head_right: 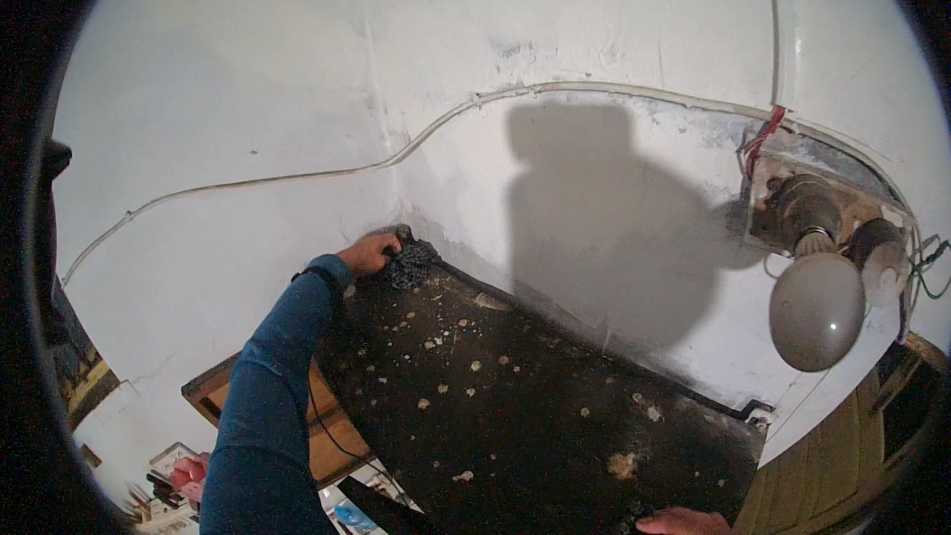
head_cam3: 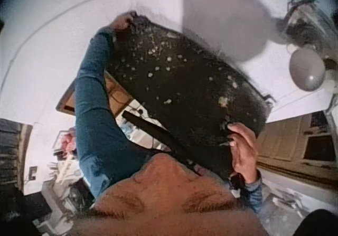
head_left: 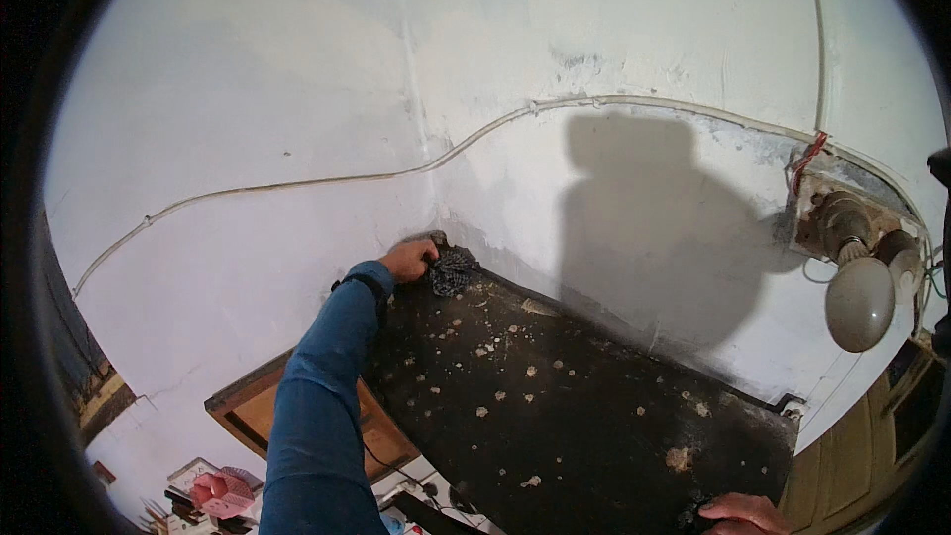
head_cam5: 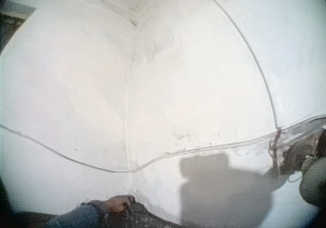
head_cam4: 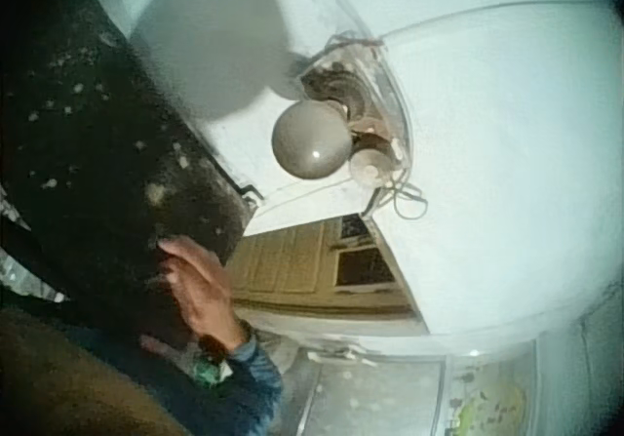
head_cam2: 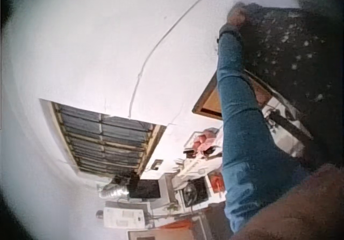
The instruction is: The person scrubs a dark countertop with a metal scouring pad, then rinses the pad at the sink and resumes scrubbing the countertop. The person handles the scouring pad and countertop throughout the episode.
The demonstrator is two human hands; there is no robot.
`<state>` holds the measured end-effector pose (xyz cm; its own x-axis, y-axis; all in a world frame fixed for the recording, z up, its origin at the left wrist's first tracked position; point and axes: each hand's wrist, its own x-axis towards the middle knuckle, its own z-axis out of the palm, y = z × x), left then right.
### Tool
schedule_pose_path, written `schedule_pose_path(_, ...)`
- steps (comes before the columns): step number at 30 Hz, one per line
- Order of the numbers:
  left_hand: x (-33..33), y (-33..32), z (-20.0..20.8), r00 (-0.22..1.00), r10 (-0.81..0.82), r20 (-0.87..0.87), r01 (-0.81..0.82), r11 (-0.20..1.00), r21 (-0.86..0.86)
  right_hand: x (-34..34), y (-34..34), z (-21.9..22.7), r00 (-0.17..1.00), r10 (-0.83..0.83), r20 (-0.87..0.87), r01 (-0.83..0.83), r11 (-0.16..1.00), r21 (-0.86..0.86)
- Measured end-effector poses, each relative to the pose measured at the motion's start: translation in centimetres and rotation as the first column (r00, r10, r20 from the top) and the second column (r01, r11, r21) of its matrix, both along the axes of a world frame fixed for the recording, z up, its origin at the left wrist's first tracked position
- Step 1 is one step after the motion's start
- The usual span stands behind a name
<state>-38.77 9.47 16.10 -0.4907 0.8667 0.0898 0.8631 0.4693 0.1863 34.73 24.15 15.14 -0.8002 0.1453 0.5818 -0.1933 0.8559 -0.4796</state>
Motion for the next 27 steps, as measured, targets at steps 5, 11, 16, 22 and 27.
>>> schedule_pose_path(5,6.9,0.6,1.9,0.931,-0.322,0.173,0.316,0.947,0.063,0.5,-0.1,-0.7,0.999,0.017,0.037,-0.013,0.996,-0.087)
schedule_pose_path(11,17.9,-6.1,4.2,0.917,-0.17,0.362,0.187,0.982,-0.011,0.5,-0.1,-0.5,1.0,0.008,0.008,-0.008,1.0,0.017)
schedule_pose_path(16,16.6,-10.0,3.9,0.984,0.17,0.051,-0.164,0.98,-0.117,-0.1,0.2,-0.3,0.999,0.01,0.05,-0.007,0.999,-0.051)
schedule_pose_path(22,10.0,-6.3,0.9,0.974,0.228,0.018,-0.21,0.924,-0.32,0.1,0.0,-0.1,0.995,-0.004,0.1,0.025,0.976,-0.216)
schedule_pose_path(27,3.8,-1.0,0.2,0.984,0.173,0.044,-0.148,0.929,-0.34,0.4,0.2,0.2,0.989,-0.018,0.145,0.023,0.999,-0.032)
